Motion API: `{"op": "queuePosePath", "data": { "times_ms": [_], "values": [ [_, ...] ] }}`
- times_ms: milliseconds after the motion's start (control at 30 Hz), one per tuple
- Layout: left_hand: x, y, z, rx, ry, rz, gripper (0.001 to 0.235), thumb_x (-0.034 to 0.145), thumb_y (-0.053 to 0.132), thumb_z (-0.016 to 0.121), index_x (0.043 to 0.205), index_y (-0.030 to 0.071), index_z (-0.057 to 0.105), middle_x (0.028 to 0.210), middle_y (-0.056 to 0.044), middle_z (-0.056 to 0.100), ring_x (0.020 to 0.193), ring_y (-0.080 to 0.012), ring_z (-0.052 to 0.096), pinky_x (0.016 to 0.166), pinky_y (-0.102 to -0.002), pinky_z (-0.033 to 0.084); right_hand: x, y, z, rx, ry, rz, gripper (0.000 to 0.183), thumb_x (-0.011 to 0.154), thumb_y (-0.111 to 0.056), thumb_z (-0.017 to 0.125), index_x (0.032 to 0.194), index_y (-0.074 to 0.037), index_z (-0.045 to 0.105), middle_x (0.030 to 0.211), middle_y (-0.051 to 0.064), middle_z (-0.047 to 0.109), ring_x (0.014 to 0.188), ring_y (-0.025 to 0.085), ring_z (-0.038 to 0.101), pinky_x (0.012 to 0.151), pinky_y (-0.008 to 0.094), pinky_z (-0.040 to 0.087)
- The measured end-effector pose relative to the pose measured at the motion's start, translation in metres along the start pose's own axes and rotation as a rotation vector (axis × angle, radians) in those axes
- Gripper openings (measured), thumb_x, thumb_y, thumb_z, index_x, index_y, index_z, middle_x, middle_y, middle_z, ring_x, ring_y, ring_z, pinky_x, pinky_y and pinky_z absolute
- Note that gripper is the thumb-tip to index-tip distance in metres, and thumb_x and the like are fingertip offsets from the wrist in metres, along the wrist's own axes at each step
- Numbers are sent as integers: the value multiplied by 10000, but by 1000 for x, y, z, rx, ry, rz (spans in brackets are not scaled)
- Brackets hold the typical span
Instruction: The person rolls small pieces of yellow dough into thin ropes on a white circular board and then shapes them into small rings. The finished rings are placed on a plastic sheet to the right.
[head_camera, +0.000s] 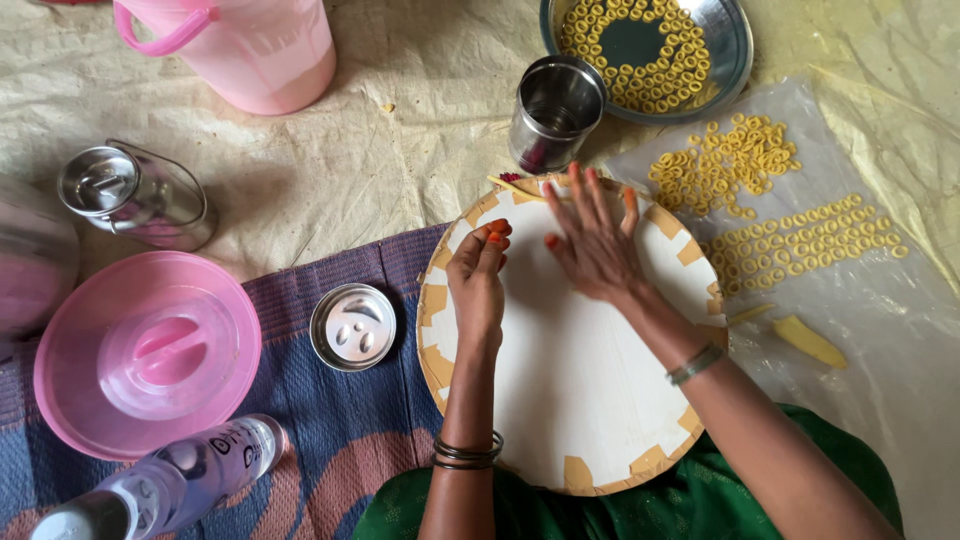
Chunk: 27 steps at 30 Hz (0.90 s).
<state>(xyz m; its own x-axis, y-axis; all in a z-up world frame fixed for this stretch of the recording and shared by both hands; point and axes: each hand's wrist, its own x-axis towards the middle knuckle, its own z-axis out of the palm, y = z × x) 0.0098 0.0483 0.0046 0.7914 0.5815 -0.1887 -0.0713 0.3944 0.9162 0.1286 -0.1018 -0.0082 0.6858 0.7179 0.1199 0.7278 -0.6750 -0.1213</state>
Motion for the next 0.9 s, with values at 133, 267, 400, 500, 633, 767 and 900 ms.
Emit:
{"op": "queuePosePath", "data": {
  "times_ms": [133, 267, 400, 500, 633, 767, 900],
  "values": [
    [1, -2, 2, 31, 18, -18, 255, 998, 177, 579, 1139, 25, 728, 1046, -41, 722, 978, -124, 631, 898, -289, 483, -21, -13, 2, -14, -108, -57, 699, 980, -524, 398, 1616, -277, 246, 1710, 119, 47, 1567, 318, 87, 1128, 746, 21],
    [-2, -4, 5, 57, -3, -16, 245, 995, 163, 584, 1129, 19, 731, 1035, -44, 722, 956, -126, 618, 882, -287, 475, -4, 5, 1, 59, 13, 38, 569, 1057, -416, 444, 1599, -247, 402, 1696, 145, 203, 1550, 353, 204, 1137, 719, 108],
    [-2, -1, 4, 68, -2, -24, 237, 994, 158, 585, 1117, 13, 728, 1038, -40, 716, 966, -121, 619, 892, -277, 471, -16, 31, -12, 431, 317, 63, 378, 1046, -285, 614, 1381, -110, 625, 1574, 169, 465, 1480, 358, 420, 1204, 491, 335],
    [-2, 1, 7, 91, 5, -26, 245, 993, 163, 588, 1123, 11, 731, 1031, -45, 720, 968, -127, 618, 907, -277, 472, -60, 30, -26, 460, 246, 96, 228, 985, -167, 667, 1186, -93, 744, 1444, 122, 603, 1381, 305, 530, 1153, 411, 400],
    [-8, 1, 12, 208, -17, -26, 270, 993, 166, 586, 1146, -1, 733, 1049, -69, 738, 1000, -139, 632, 954, -281, 472, -102, 12, -39, 392, 143, -48, 238, 872, -193, 748, 1077, -72, 756, 1368, 108, 632, 1308, 306, 544, 1062, 417, 424],
    [-13, 1, 21, 348, -84, -41, 270, 984, 172, 592, 1145, 16, 744, 1054, -86, 773, 955, -153, 675, 903, -292, 516, -101, 3, -43, 295, 181, -64, 163, 855, -128, 741, 1007, -72, 753, 1311, 70, 666, 1267, 270, 587, 1028, 434, 444],
    [-17, 0, 28, 568, -159, 11, 255, 960, 199, 626, 1109, 46, 765, 1057, -84, 789, 871, -148, 734, 814, -284, 565, -92, 6, -49, 386, 201, -69, 95, 875, -100, 738, 968, -77, 740, 1250, 58, 700, 1205, 260, 625, 1003, 415, 469]
  ]
}}
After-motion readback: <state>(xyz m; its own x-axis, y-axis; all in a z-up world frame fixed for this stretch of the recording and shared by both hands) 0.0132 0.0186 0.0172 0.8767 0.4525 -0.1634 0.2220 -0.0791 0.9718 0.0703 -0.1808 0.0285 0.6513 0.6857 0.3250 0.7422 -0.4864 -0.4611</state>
